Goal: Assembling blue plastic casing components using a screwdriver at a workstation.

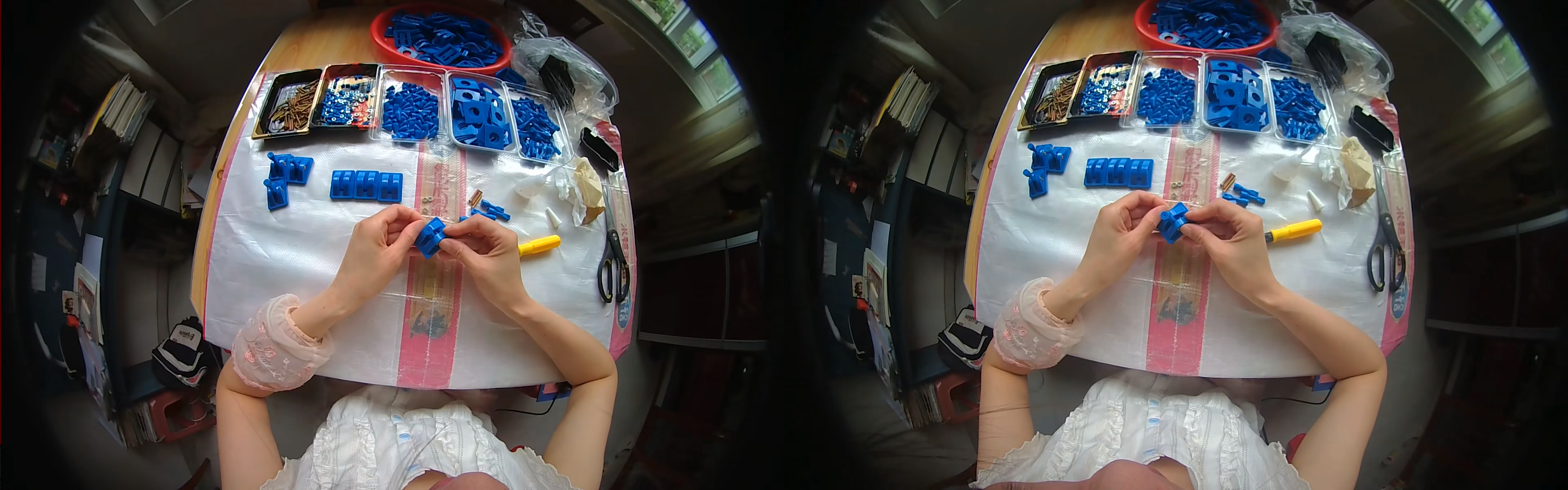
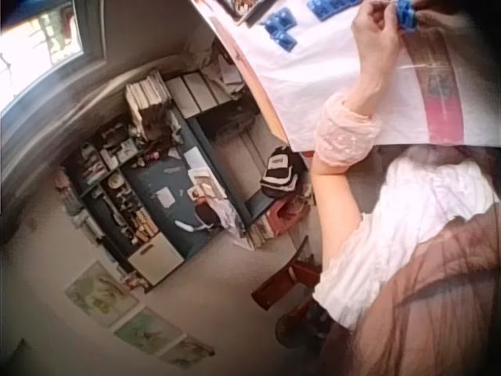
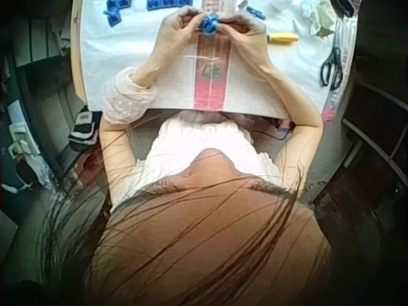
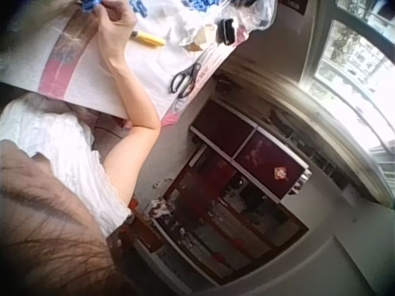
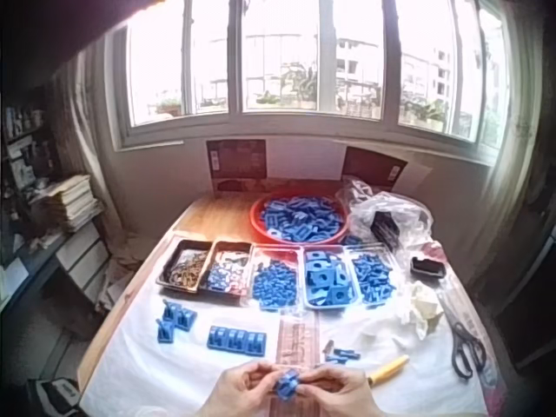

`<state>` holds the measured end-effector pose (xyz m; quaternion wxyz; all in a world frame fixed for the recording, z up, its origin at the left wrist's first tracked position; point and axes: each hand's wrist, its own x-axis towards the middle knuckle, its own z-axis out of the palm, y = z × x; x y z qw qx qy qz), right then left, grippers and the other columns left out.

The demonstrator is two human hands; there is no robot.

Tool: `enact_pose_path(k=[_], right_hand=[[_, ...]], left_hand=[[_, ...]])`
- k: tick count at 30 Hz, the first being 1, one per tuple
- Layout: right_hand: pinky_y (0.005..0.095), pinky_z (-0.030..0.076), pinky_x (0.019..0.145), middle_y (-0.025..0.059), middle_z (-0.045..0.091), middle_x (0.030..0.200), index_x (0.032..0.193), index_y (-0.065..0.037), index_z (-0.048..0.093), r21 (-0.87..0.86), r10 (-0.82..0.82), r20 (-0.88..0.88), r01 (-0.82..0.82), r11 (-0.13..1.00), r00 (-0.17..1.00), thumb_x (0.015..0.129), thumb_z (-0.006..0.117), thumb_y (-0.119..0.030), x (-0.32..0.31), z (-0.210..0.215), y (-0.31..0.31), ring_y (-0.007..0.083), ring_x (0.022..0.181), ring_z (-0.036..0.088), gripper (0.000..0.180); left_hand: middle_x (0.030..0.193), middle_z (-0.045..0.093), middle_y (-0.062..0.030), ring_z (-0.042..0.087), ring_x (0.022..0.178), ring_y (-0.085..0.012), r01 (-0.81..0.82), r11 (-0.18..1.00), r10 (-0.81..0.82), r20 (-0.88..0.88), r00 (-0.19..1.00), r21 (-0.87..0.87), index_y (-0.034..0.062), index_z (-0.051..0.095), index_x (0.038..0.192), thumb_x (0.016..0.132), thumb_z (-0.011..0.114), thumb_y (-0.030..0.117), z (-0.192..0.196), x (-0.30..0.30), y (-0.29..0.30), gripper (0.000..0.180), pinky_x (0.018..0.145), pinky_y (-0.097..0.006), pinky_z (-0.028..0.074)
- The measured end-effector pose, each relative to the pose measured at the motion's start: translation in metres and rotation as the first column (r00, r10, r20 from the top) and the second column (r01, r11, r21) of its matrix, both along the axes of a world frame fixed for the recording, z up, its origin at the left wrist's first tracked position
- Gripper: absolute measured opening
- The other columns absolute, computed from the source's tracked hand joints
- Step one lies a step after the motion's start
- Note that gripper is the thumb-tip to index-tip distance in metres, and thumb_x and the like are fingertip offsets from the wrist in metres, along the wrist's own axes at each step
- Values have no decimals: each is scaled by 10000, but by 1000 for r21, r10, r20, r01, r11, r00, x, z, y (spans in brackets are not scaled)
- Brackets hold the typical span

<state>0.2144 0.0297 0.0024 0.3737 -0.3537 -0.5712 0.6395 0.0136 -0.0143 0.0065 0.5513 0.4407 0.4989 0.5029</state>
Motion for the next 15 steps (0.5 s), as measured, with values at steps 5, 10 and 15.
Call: enact_pose_path(k=[5, 10, 15], right_hand=[[263, 624, 867, 85, 745, 1038, 1040, 18, 690, -3, -20, -11, 20, 1000, 1000, 933, 710, 51, -1, 2, -1, 161, 987, 739, 113], [266, 625, 851, 84, 750, 1013, 1032, 19, 688, 24, -48, -53, 49, 998, 997, 938, 699, 61, 0, 2, -1, 157, 965, 742, 103], [264, 626, 837, 84, 754, 993, 1026, 24, 684, 28, -66, -65, 68, 997, 996, 938, 695, 67, 0, 1, 0, 155, 936, 747, 98]], left_hand=[[1007, 738, -71, 716, 903, -110, -17, 999, 17, 6, 1000, 52, -42, 654, 1104, 1049, 597, 81, -2, 0, -1, 146, 795, -254, 612], [1058, 749, -99, 727, 957, -140, -31, 992, 31, 1, 1000, 124, -45, 686, 1149, 1027, 629, 67, 1, -1, -5, 175, 856, -267, 607], [1107, 751, -133, 730, 1034, -171, -16, 988, 17, -2, 1000, 156, -48, 693, 1173, 993, 671, 31, 7, 1, -8, 198, 924, -282, 597]])
